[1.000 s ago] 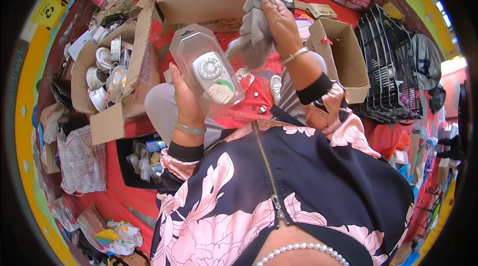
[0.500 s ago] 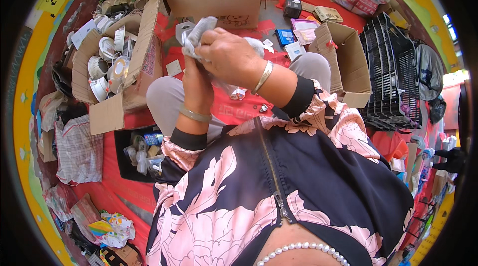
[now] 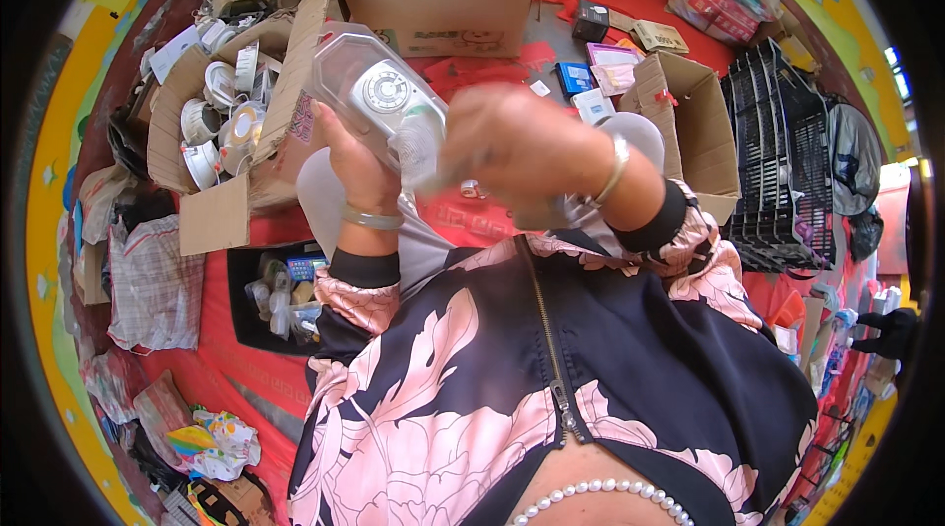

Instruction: The person cleans several items by hand with a cloth, including a plastic casing, a small yellow gear, a white box, and a metallic component.

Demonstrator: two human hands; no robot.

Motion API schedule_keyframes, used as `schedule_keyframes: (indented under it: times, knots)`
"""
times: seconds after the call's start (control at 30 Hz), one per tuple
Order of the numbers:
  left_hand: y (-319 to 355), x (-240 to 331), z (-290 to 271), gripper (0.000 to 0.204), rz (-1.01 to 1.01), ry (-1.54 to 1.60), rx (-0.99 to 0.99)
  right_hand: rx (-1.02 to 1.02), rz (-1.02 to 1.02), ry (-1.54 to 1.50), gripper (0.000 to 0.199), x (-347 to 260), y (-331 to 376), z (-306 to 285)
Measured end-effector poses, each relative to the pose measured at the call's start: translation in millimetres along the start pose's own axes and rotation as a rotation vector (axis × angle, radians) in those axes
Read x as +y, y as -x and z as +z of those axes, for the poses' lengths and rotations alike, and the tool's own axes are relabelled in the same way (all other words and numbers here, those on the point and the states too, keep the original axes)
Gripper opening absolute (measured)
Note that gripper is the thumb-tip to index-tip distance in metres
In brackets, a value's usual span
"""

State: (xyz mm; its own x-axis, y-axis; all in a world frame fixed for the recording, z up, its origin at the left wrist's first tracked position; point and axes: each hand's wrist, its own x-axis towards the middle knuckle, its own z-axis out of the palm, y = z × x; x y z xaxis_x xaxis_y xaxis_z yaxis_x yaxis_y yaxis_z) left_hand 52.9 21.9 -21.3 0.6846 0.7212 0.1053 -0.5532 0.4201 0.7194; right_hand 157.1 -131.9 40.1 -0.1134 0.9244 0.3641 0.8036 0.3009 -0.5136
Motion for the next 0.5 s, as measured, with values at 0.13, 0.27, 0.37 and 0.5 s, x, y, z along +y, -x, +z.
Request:
schedule_keyframes:
  times: [0.13,0.27,0.37,0.5]
  knots:
    - [9.8,5.9,9.3,0.067,-0.142,-0.045,-0.109,0.488,-0.026,0.296,0.025,2.7,-15.3,-52.6]
    - [23.3,-4.5,26.0,0.058,-0.152,-0.076,-0.167,0.339,-0.161,0.259,0.023,5.4,-40.0,-27.9]
    - [25.2,-8.5,27.9,0.057,-0.110,-0.093,-0.181,0.284,-0.112,0.260,0.022,15.2,-41.1,-17.0]
    - [24.2,-0.4,12.7,0.067,-0.192,-0.080,-0.270,0.349,-0.023,0.293,0.024,44.6,-28.5,-16.8]
